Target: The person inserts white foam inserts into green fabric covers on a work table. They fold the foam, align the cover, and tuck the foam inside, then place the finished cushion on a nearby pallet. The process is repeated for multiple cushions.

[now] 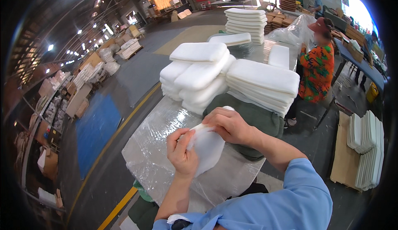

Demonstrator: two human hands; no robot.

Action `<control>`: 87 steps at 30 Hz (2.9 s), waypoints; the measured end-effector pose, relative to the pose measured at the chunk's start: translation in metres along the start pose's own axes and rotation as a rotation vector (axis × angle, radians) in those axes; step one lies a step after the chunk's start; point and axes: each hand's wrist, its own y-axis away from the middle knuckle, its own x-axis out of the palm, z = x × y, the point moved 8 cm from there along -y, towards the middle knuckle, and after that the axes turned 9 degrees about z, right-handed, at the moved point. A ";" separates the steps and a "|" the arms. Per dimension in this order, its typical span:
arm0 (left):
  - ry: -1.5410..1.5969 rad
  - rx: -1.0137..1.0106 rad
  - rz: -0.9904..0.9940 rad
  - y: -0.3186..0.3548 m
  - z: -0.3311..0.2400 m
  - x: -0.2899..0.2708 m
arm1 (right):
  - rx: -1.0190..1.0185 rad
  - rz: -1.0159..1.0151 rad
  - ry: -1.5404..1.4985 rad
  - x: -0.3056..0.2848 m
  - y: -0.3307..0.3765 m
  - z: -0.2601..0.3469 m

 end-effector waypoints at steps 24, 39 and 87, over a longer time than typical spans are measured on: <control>-0.038 -0.020 -0.071 -0.009 0.013 -0.003 | 0.052 -0.050 -0.123 0.006 -0.013 -0.031; -0.052 0.016 -0.043 -0.010 0.008 -0.001 | 0.065 -0.068 -0.171 0.006 -0.009 -0.038; -0.011 -0.241 -0.060 -0.034 0.011 0.014 | 0.481 -0.014 -0.584 0.010 -0.010 -0.083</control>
